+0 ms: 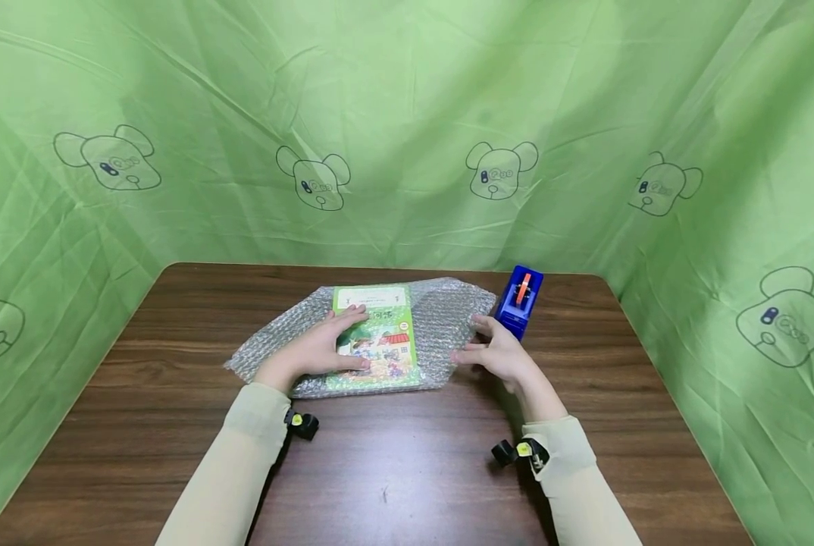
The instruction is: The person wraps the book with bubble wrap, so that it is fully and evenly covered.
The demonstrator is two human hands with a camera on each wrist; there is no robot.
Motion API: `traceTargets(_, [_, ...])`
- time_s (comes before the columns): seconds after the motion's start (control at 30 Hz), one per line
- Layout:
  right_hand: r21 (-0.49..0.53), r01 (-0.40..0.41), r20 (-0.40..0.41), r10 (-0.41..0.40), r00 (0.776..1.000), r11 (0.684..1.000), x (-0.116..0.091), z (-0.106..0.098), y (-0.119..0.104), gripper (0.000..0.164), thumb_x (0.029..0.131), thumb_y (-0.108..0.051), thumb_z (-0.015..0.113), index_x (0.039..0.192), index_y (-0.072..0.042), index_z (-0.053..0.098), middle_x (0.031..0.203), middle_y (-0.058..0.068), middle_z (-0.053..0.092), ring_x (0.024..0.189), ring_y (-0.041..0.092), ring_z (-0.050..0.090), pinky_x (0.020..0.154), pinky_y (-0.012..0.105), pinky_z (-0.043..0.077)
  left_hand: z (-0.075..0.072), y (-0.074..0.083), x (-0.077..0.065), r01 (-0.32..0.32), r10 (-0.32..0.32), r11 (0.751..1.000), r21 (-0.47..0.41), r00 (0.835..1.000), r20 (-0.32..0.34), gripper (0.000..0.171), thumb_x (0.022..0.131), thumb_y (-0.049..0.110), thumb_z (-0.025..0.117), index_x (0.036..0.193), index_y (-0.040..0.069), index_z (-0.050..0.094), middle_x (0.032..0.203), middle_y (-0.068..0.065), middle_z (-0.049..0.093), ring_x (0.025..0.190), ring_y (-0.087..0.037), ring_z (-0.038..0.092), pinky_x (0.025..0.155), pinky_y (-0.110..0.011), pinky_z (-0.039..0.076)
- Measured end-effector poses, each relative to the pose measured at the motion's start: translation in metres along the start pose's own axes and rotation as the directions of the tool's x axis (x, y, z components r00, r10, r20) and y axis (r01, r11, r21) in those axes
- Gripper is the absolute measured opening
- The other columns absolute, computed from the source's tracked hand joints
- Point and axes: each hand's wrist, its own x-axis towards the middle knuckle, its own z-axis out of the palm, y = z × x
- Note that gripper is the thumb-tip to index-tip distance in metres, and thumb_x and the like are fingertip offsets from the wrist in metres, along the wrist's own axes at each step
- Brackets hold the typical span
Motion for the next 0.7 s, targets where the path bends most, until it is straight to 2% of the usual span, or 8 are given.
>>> traceTargets(0.1, [0.06, 0.004, -0.004, -0.004, 1.0, 0.998, 0.005, 0.001, 0.004, 0.101, 0.09, -0.002, 0.087, 0.17, 0.001, 0.027, 0.171, 0.03, 0.034, 0.147, 0.051, 0.05, 0.122, 0.056, 0.044, 0.0, -0.001, 0.0, -0.002, 0.002, 1.0, 0.004, 1.0, -0.003, 0.106, 0.088, 0.058, 0.088, 0.171, 0.014, 0.039, 0.181, -0.009, 0.023, 0.168, -0.03, 0.017, 0.136, -0.055, 0.004])
traceTargets(0.17, [0.104, -0.005, -0.006, 0.006, 1.0, 0.995, 0.008, 0.003, 0.007, 0.097, 0.091, -0.003, 0.085, 0.17, 0.0, 0.029, 0.168, 0.029, 0.041, 0.146, 0.047, 0.052, 0.12, 0.051, 0.046, 0.0, -0.002, 0.0, -0.005, 0.005, 1.0, 0.008, 1.0, -0.004, 0.106, 0.088, 0.058, 0.088, 0.171, 0.014, 0.039, 0.181, -0.009, 0.023, 0.168, -0.03, 0.017, 0.136, -0.055, 0.004])
traceTargets(0.23, [0.13, -0.018, -0.009, 0.02, 1.0, 0.991, 0.01, 0.006, 0.01, 0.093, 0.093, -0.005, 0.085, 0.169, -0.002, 0.031, 0.162, 0.027, 0.049, 0.138, 0.039, 0.06, 0.111, 0.044, 0.051, 0.0, -0.002, 0.0, -0.009, 0.009, 1.0, 0.012, 1.0, -0.005, 0.105, 0.088, 0.058, 0.088, 0.171, 0.014, 0.039, 0.181, -0.009, 0.024, 0.168, -0.03, 0.017, 0.136, -0.055, 0.005])
traceTargets(0.37, [0.16, -0.027, -0.013, 0.029, 0.999, 0.987, 0.012, 0.013, 0.01, 0.089, 0.095, -0.008, 0.084, 0.168, -0.006, 0.033, 0.147, 0.026, 0.059, 0.106, 0.02, 0.07, 0.085, 0.031, 0.05, -0.001, -0.001, 0.0, -0.003, 0.003, 1.0, 0.014, 1.0, -0.002, 0.106, 0.088, 0.059, 0.088, 0.171, 0.014, 0.039, 0.181, -0.007, 0.024, 0.168, -0.029, 0.017, 0.136, -0.054, 0.005])
traceTargets(0.47, [0.168, 0.011, -0.034, -0.005, 0.999, 0.986, 0.012, 0.018, 0.009, 0.083, 0.097, -0.007, 0.081, 0.166, -0.006, 0.034, 0.14, 0.024, 0.061, 0.09, 0.014, 0.069, 0.076, 0.028, 0.051, -0.002, 0.001, 0.0, -0.006, 0.006, 1.0, 0.012, 1.0, -0.002, 0.106, 0.088, 0.058, 0.088, 0.17, 0.013, 0.039, 0.18, -0.009, 0.025, 0.168, -0.032, 0.018, 0.136, -0.055, 0.005])
traceTargets(0.6, [0.187, 0.099, -0.119, -0.078, 0.99, 0.977, 0.014, 0.022, 0.01, 0.072, 0.101, -0.004, 0.077, 0.16, -0.002, 0.037, 0.138, 0.025, 0.066, 0.089, 0.011, 0.071, 0.072, 0.027, 0.056, -0.003, 0.003, -0.001, -0.011, 0.011, 1.0, 0.012, 1.0, -0.002, 0.106, 0.088, 0.056, 0.089, 0.17, 0.011, 0.04, 0.18, -0.012, 0.026, 0.167, -0.034, 0.02, 0.136, -0.057, 0.006])
traceTargets(0.7, [0.199, 0.162, -0.195, -0.123, 0.973, 0.966, 0.016, 0.025, 0.011, 0.073, 0.099, 0.0, 0.078, 0.159, -0.005, 0.036, 0.134, 0.025, 0.07, 0.091, 0.01, 0.074, 0.073, 0.028, 0.059, -0.003, 0.003, -0.001, -0.014, 0.014, 1.0, 0.011, 1.0, -0.004, 0.105, 0.088, 0.056, 0.088, 0.17, 0.01, 0.04, 0.18, -0.012, 0.027, 0.167, -0.035, 0.02, 0.136, -0.058, 0.006])
